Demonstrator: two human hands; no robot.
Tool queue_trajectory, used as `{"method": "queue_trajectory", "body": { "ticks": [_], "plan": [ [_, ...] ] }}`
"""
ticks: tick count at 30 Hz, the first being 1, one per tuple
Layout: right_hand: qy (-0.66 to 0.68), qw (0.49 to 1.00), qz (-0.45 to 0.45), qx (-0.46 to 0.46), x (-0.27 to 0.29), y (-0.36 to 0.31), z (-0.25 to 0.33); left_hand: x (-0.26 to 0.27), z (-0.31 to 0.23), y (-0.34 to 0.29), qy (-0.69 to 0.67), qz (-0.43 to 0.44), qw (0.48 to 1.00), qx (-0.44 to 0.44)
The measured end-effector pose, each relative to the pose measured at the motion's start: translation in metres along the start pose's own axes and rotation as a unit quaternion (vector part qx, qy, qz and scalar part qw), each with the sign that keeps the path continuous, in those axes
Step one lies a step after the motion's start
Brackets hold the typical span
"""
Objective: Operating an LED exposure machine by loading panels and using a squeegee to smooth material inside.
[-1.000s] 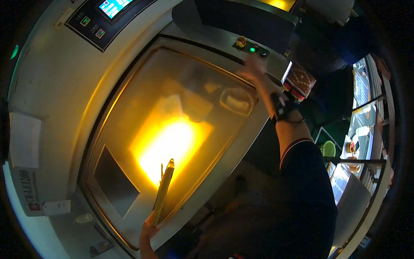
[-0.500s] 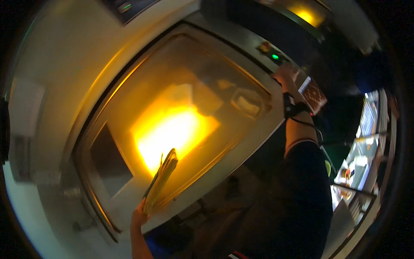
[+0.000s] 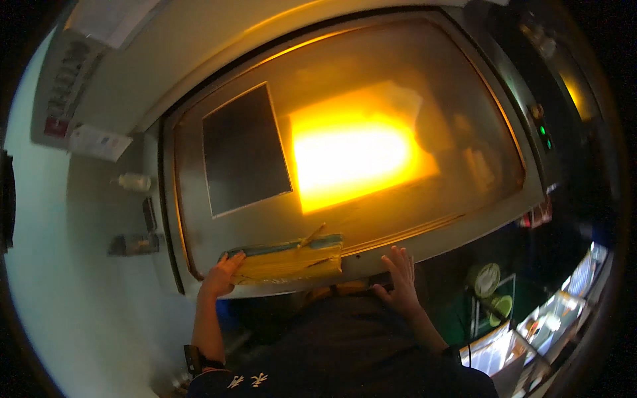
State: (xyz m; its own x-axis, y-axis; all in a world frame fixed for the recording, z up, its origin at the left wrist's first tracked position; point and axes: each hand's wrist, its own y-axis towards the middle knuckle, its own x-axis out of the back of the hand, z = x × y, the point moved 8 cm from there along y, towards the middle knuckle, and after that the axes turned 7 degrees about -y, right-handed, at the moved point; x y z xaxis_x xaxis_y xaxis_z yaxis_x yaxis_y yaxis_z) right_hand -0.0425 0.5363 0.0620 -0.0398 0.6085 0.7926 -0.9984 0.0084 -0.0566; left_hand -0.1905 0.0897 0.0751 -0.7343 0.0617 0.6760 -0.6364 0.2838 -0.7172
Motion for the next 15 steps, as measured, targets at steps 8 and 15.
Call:
{"method": "queue_trajectory", "body": {
  "ticks": [8, 15],
  "plan": [
    [0.040, 0.964, -0.232, -0.126, 0.100, 0.064, 0.039, 0.214, 0.074, 0.215, -0.068, -0.225, 0.967, -0.100],
    [-0.289, 0.779, -0.497, 0.249, 0.351, 0.056, 0.256, 0.301, 0.048, 0.334, -0.066, -0.263, 0.962, -0.021]
  ]
}}
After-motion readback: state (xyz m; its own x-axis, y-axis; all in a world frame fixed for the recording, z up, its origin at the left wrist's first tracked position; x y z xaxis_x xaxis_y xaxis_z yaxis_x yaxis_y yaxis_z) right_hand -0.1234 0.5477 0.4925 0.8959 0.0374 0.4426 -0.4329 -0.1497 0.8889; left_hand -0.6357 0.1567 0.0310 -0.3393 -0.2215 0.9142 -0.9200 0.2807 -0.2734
